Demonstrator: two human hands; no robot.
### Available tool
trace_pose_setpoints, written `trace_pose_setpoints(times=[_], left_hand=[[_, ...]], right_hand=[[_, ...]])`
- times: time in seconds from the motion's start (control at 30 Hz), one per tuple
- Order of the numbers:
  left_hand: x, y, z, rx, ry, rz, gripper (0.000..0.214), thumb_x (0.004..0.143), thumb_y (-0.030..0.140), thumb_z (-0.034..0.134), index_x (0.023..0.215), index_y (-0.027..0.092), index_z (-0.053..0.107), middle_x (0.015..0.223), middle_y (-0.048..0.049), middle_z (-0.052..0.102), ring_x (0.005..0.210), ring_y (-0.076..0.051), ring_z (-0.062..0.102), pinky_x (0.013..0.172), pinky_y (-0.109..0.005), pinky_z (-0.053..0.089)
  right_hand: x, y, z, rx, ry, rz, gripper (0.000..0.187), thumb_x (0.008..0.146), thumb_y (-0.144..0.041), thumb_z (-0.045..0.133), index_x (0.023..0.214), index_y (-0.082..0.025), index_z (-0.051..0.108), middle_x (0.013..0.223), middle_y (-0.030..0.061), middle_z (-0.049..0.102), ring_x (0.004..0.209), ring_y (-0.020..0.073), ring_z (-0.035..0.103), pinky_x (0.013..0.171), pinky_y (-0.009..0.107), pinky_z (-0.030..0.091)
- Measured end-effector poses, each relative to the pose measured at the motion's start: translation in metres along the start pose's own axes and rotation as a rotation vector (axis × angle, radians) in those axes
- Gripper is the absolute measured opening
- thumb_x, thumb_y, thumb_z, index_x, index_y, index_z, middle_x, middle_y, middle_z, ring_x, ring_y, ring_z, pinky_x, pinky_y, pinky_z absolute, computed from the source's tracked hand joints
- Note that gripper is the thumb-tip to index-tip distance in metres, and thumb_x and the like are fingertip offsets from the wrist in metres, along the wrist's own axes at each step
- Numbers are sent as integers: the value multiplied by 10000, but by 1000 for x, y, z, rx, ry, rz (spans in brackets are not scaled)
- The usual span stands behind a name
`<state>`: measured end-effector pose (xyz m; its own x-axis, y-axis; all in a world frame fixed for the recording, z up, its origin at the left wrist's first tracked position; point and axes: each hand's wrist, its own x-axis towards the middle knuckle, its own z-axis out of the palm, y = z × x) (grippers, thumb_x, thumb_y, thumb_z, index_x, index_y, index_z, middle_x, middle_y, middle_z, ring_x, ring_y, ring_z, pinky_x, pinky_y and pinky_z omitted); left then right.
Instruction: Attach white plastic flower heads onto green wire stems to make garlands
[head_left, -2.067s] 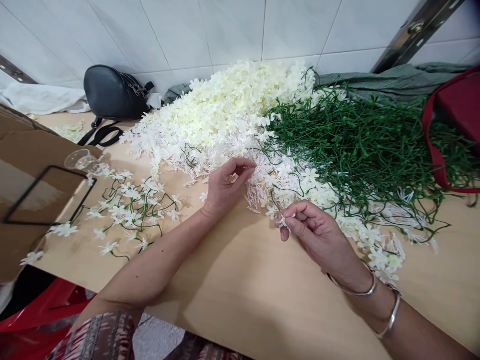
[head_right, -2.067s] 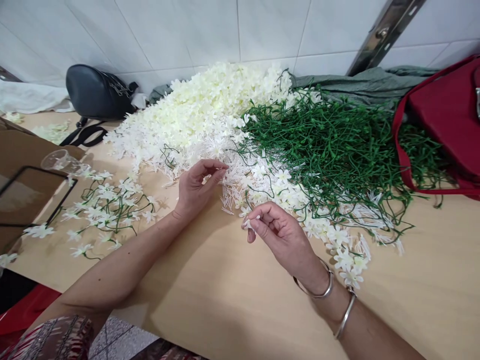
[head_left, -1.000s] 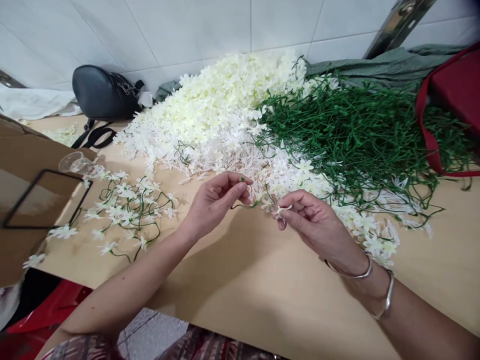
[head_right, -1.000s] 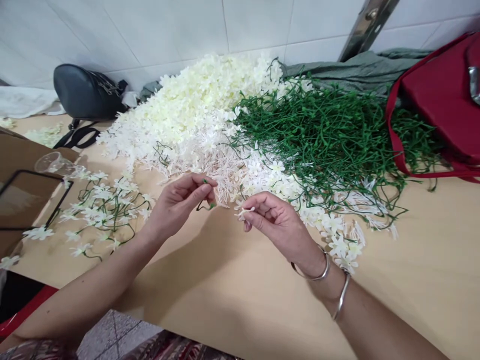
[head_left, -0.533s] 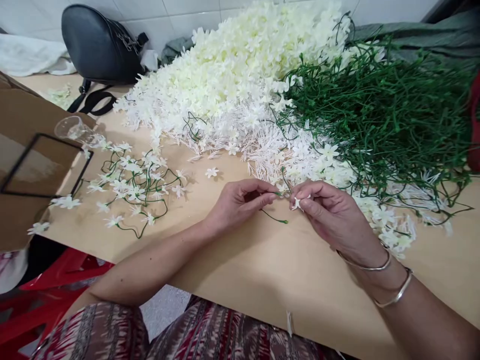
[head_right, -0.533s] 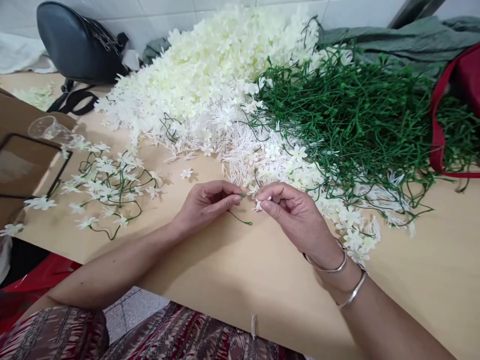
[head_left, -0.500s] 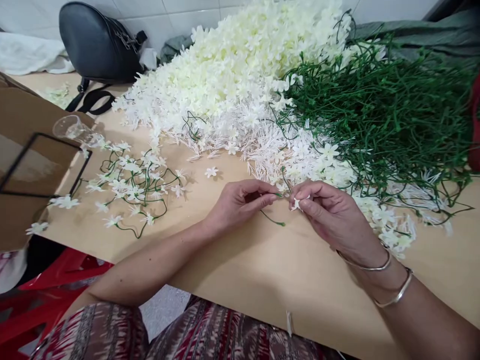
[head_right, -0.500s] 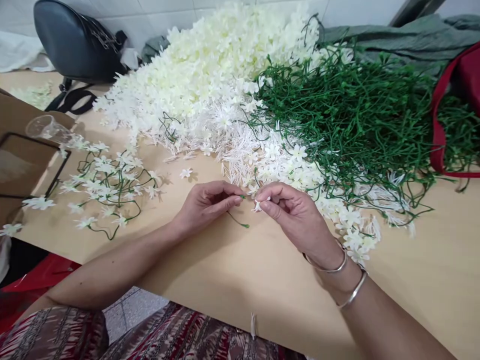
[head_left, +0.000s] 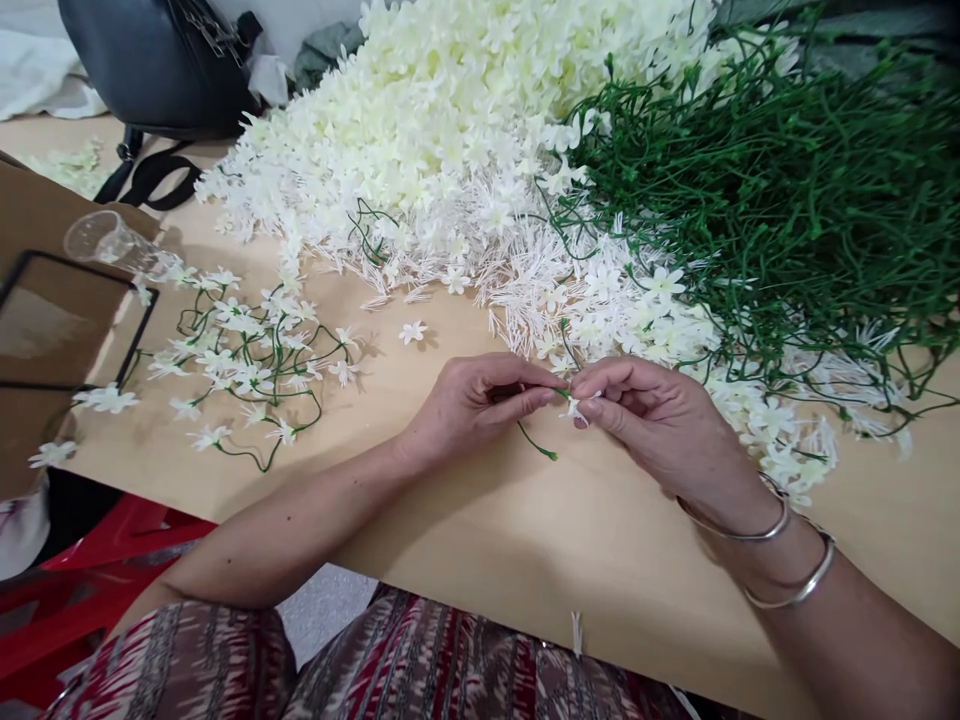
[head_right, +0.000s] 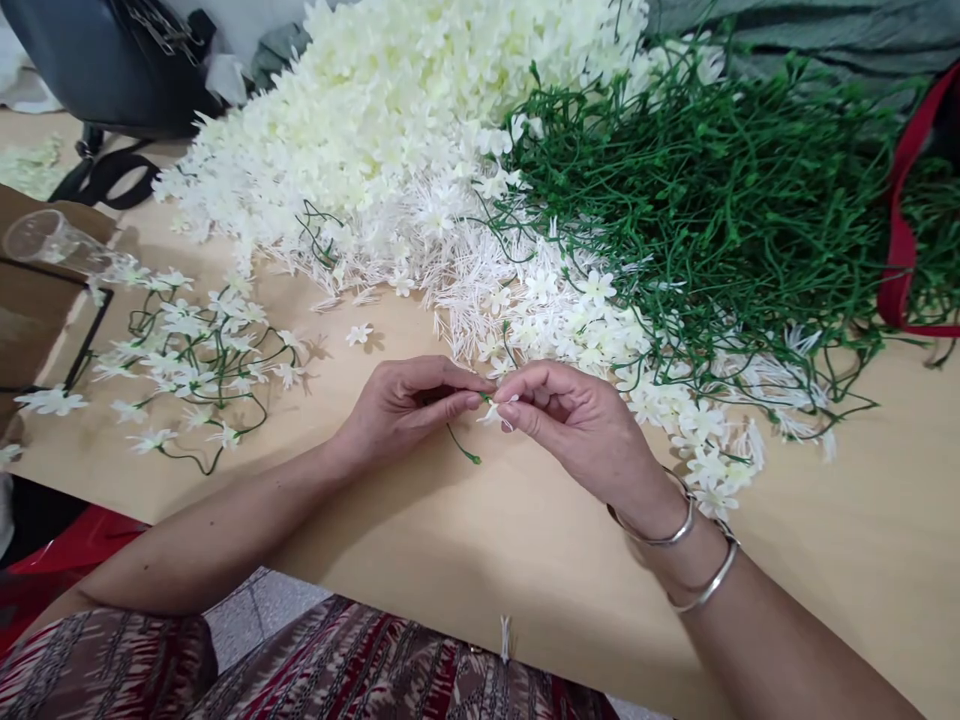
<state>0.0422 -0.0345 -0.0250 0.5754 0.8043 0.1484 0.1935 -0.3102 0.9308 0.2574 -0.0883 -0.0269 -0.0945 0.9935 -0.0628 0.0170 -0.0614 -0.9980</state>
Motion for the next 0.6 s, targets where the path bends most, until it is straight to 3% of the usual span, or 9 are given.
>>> trace_pose_setpoints(times=[0.2,0.43,0.6], left_hand=[[-1,1,-1,66,-3,54,162,992,294,705,1050,204,826,878,-66,810,697,-112,696,623,-215,523],[-1,-1,-2,152,-6,153,194,1015,322,678,1080,205,818,861,-69,793,693,-111,708,631,-208,542],[1,-2,-7,175,-40,248,177,1025,299,668,1093,217,809,933,-75,809,784,-123,755,699,-209,579]], right_hand=[[0,2,-3,64,-18,51,201,840,-463,859,848,-291,757,836,25,742,697,164,660,651,330,584],[1,-6,-2,16,-34,71,203,846,-429,847,830,-277,714,776,0,716,659,147,652,648,317,588],[3,-11,-3,5,-57,99,264,828,-475,856,800,-274,687,709,-6,700,632,152,649,604,306,566]])
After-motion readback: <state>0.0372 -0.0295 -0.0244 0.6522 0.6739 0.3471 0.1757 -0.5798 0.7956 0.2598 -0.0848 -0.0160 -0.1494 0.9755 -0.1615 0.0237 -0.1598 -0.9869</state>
